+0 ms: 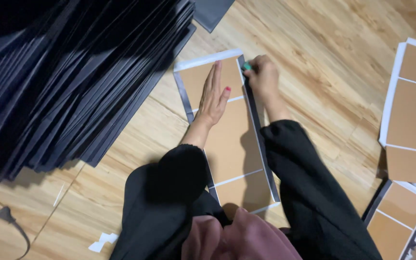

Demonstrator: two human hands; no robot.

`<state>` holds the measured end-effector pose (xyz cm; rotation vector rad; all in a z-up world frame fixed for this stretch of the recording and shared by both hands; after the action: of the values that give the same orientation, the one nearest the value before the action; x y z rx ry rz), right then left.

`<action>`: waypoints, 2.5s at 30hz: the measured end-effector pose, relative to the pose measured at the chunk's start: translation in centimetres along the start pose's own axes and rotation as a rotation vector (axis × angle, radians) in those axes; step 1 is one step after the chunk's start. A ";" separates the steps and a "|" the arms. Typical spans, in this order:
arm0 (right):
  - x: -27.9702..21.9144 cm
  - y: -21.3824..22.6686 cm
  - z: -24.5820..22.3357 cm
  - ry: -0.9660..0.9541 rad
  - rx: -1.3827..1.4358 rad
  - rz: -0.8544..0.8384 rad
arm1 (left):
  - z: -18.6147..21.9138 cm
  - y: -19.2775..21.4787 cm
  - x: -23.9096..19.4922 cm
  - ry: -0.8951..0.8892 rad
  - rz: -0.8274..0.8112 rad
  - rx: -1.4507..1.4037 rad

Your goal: Finishing cardboard panels by smoothing the edges with a hand tool.

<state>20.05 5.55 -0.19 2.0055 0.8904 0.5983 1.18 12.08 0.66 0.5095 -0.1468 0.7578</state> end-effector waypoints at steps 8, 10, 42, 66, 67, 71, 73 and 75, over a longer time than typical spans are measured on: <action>-3.3 1.8 -1.3 -0.050 0.048 -0.149 | -1.2 -0.7 0.5 -0.025 -0.001 0.039; -4.5 2.3 -1.1 -0.161 0.113 -0.152 | -1.1 -1.1 -0.6 -0.011 -0.003 0.034; -38.7 12.8 5.7 -1.008 1.185 0.413 | 5.7 -17.9 -9.4 -0.702 -1.123 1.106; -31.7 10.9 0.9 -0.597 -0.251 -0.101 | 21.6 -11.9 -5.5 -0.735 -1.206 0.702; -31.7 11.5 -0.2 -0.596 -0.254 -0.101 | 20.8 -12.9 -5.9 -0.736 -1.204 0.699; -31.8 12.6 -1.5 -0.490 -0.189 -0.405 | 15.8 -14.7 -7.4 -0.874 -1.248 0.976; -31.1 13.8 -0.7 -0.578 -0.073 -0.456 | 13.9 -14.0 -7.7 -0.932 -1.140 0.972; -29.8 16.5 -0.8 -0.688 0.344 0.004 | 13.3 -12.6 -8.4 -0.845 -1.097 0.773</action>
<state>6.66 -23.49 11.63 2.2872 0.5810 -0.2716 4.51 -7.40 4.75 1.4659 -0.3153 -0.5646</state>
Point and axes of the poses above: each hand's wrist, its own x-axis towards the middle knuckle, its own y-axis out of the back of the hand, z = x × y, the point moved 2 cm from there along x, towards the middle knuckle, and after that the axes turned 2 degrees about z, right-handed, at the moved point
